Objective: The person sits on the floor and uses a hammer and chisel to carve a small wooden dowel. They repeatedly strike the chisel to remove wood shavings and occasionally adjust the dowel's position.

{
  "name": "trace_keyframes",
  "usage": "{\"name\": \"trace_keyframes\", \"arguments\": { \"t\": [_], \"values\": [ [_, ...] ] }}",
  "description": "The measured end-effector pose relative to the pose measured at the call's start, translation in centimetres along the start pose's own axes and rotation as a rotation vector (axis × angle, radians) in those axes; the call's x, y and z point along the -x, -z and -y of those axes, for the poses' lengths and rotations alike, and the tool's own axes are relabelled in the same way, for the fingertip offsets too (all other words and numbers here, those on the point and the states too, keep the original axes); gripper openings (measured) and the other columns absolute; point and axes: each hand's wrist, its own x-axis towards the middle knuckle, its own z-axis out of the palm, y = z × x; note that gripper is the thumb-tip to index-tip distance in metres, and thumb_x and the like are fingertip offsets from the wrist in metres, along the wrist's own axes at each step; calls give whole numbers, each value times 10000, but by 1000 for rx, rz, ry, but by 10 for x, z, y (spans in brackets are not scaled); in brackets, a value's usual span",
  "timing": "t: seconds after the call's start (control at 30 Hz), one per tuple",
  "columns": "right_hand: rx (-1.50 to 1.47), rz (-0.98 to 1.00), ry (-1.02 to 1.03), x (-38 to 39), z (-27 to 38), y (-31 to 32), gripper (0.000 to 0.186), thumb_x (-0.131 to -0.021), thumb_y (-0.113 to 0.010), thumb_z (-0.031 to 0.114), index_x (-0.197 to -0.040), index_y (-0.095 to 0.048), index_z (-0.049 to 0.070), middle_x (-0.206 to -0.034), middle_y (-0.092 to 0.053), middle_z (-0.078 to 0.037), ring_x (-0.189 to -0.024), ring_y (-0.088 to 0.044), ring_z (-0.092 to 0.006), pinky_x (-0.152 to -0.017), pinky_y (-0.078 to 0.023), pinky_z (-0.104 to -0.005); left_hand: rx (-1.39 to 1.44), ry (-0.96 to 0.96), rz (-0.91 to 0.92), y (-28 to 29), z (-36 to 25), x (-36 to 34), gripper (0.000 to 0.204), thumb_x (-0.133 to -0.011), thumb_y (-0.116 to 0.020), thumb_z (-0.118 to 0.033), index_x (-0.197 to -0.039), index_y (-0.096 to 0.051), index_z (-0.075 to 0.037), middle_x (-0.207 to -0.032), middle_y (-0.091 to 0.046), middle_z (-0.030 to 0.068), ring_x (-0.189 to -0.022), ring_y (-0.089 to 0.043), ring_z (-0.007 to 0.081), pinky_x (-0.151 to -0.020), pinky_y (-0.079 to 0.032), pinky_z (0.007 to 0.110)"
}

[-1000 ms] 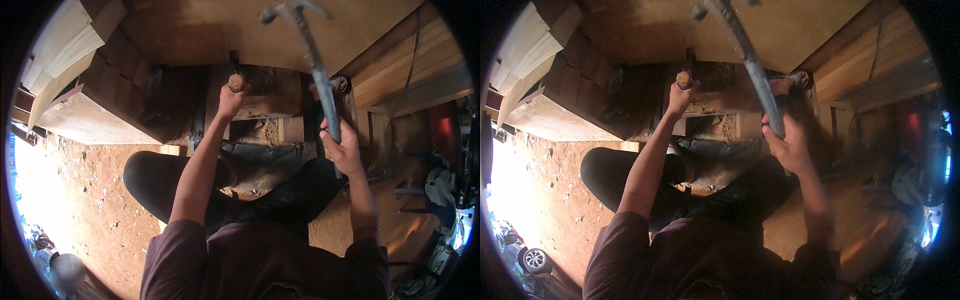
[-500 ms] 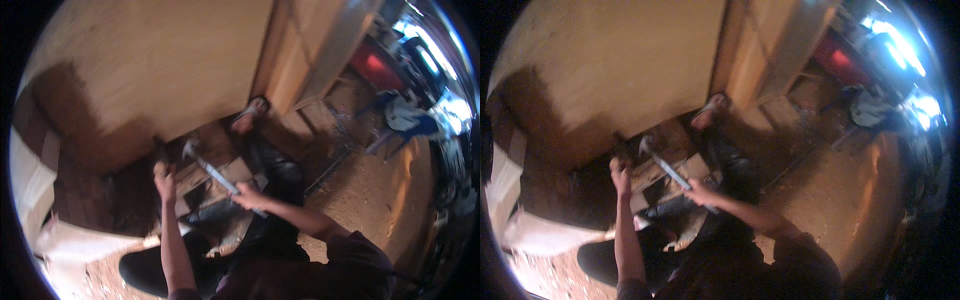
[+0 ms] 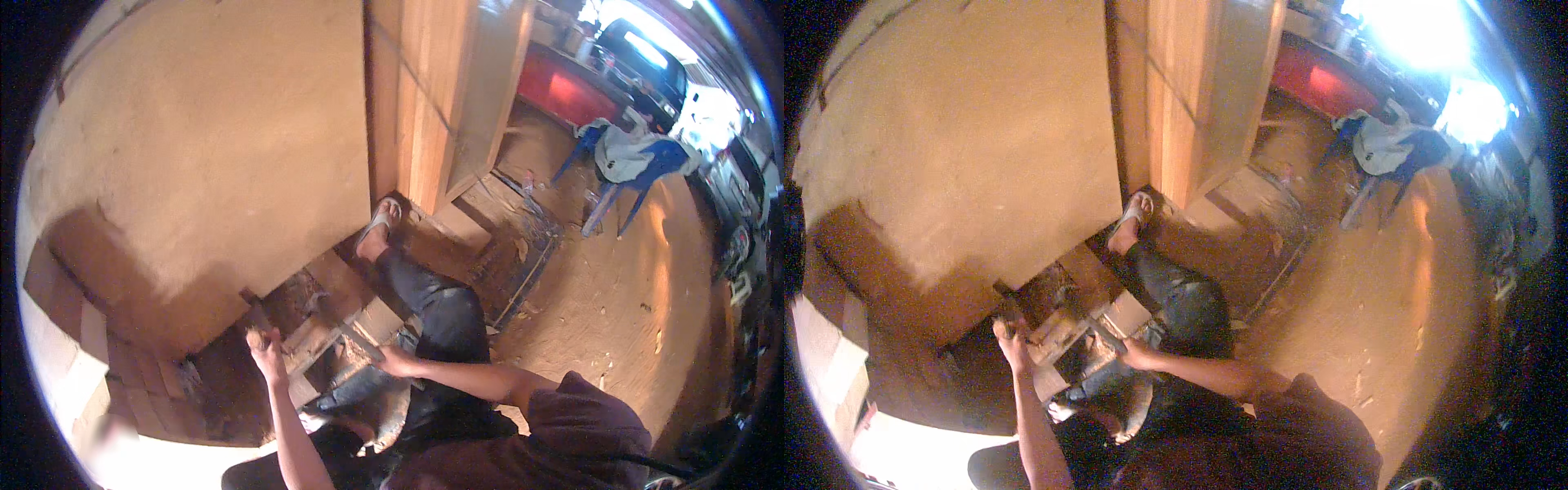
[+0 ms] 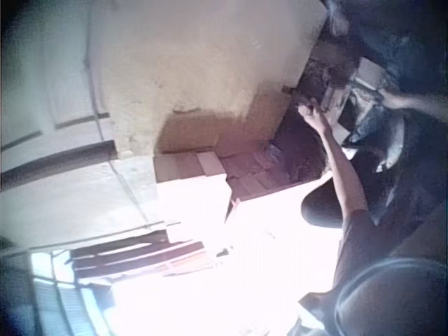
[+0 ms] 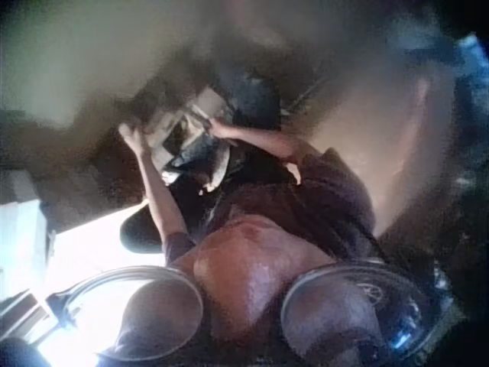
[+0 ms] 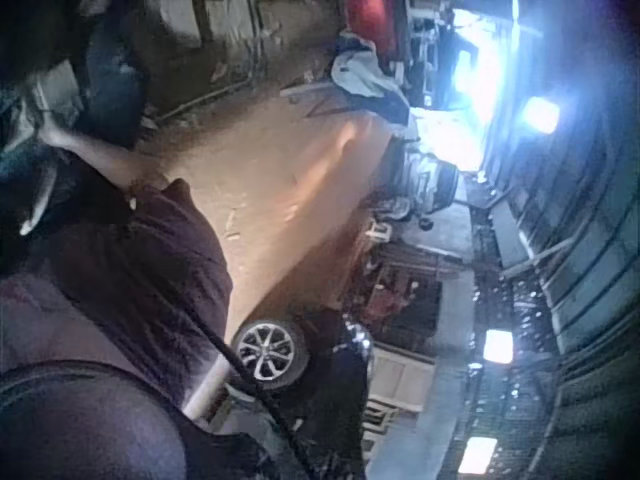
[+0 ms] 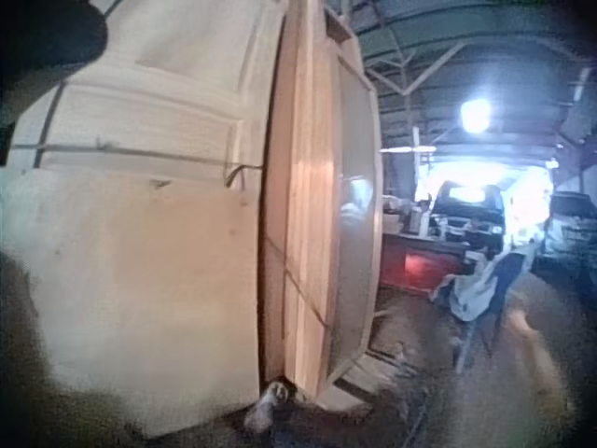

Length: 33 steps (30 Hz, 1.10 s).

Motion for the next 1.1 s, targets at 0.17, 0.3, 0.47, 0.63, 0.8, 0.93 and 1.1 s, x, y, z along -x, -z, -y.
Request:
{"name": "trace_keyframes", "arguments": {
  "t": [0.17, 0.3, 0.47, 0.63, 0.8, 0.93, 1.1],
  "values": [
    [40, -43, 71, -8, -9, -8, 336, -947, -632, 324, -1093, -636, 21, -686, -648, -140, -521, -628, -237, -530, -497, -424, 265, 177, -85, -8, -38, 4, 430, -891, -707, -123, -1256, -484, -77, -1066, -501, 26, -944, -477, 132, -850, -433, 288],
    [-201, 98, -102, -5, -1, -4, 273, -934, -631, 282, -1069, -616, 44, -633, -604, -77, -461, -593, -181, -463, -487, -369, 141, -324, -487, -15, -148, -11, 710, -958, -529, -510, -1431, -360, -8, -1392, -463, 171, -1359, -404, 294, -1153, -311, 484],
    [-154, 75, -139, 0, 16, 2, 242, -925, -629, 242, -1100, -615, 75, -659, -631, -66, -435, -587, -174, -390, -469, -357, 606, -729, 51, -23, -315, -18, 525, -1022, -404, -415, -1348, -521, -20, -1401, -516, 201, -1341, -454, 434, -1170, -294, 584],
    [-190, 133, -185, 5, 20, 10, 265, -896, -648, 218, -1127, -601, 97, -665, -615, -42, -474, -582, -147, -414, -478, -325, 37, -1284, 118, -41, -428, -54, 556, -1003, -453, -406, -1408, -462, -26, -1450, -486, 205, -1361, -415, 468, -1144, -310, 613],
    [-187, 111, -162, 10, 25, 13, 293, -879, -658, 195, -1142, -596, 82, -691, -637, -66, -468, -594, -162, -409, -494, -334, -325, -1296, 178, -90, -481, -106, 559, -1008, -452, -408, -1408, -464, -19, -1444, -489, 214, -1351, -428, 459, -1128, -330, 598],
    [-157, 102, -183, 9, 31, 13, 271, -886, -646, 170, -1142, -591, 101, -686, -625, -48, -467, -580, -145, -414, -478, -321, -535, -1201, 282, -134, -495, -134, 561, -1012, -452, -410, -1408, -466, -13, -1439, -491, 220, -1342, -438, 451, -1115, -346, 587],
    [-198, 129, -211, 12, 37, 18, 271, -890, -637, 166, -1147, -593, 94, -689, -624, -51, -466, -580, -147, -418, -480, -326, -625, -1141, 347, -159, -501, -150, 564, -1018, -451, -412, -1408, -468, -6, -1432, -493, 229, -1332, -451, 442, -1098, -366, 572]
  ]
}}
